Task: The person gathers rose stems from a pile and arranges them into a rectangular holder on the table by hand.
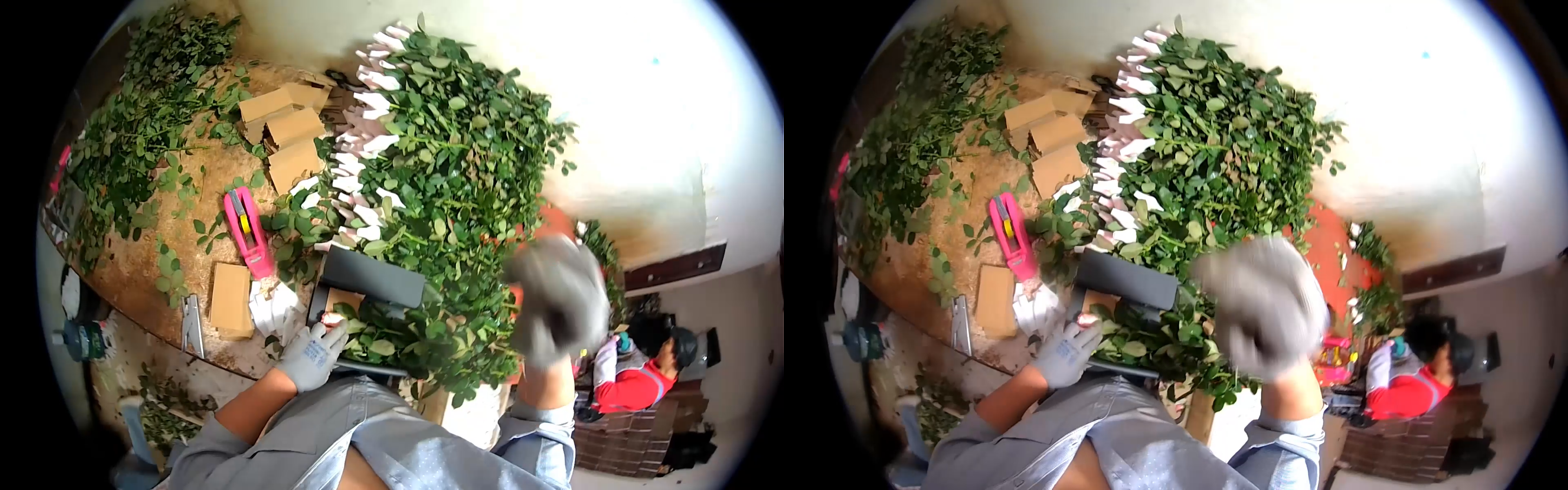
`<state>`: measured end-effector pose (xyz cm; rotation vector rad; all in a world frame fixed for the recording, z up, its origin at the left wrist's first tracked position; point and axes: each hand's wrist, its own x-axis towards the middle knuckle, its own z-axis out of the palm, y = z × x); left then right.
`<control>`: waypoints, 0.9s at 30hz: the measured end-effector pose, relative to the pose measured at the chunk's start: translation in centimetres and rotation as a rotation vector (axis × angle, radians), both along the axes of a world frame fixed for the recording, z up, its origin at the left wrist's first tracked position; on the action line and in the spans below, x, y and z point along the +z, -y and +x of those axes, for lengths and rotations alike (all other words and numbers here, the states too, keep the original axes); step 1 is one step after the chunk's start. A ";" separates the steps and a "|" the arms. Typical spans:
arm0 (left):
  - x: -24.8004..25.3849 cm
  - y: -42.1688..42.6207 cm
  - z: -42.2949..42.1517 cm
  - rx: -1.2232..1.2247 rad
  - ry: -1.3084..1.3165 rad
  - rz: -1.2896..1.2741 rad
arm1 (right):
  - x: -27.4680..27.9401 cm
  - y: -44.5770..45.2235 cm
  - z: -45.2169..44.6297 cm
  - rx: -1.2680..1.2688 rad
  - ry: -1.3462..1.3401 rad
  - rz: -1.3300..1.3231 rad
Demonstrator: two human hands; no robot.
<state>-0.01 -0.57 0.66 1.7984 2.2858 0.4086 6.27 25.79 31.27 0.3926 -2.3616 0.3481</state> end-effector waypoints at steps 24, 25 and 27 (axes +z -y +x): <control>1.4 -0.8 -0.2 -0.014 -0.052 -0.025 | -23.9 -23.6 -22.2 -0.642 0.825 0.554; 2.0 -0.9 -0.2 -0.009 -0.021 -0.050 | -23.6 -23.6 -21.2 -0.653 0.819 0.541; 2.9 -1.4 -0.1 -0.001 -0.011 -0.075 | -23.0 -23.8 -18.9 -0.489 0.882 0.579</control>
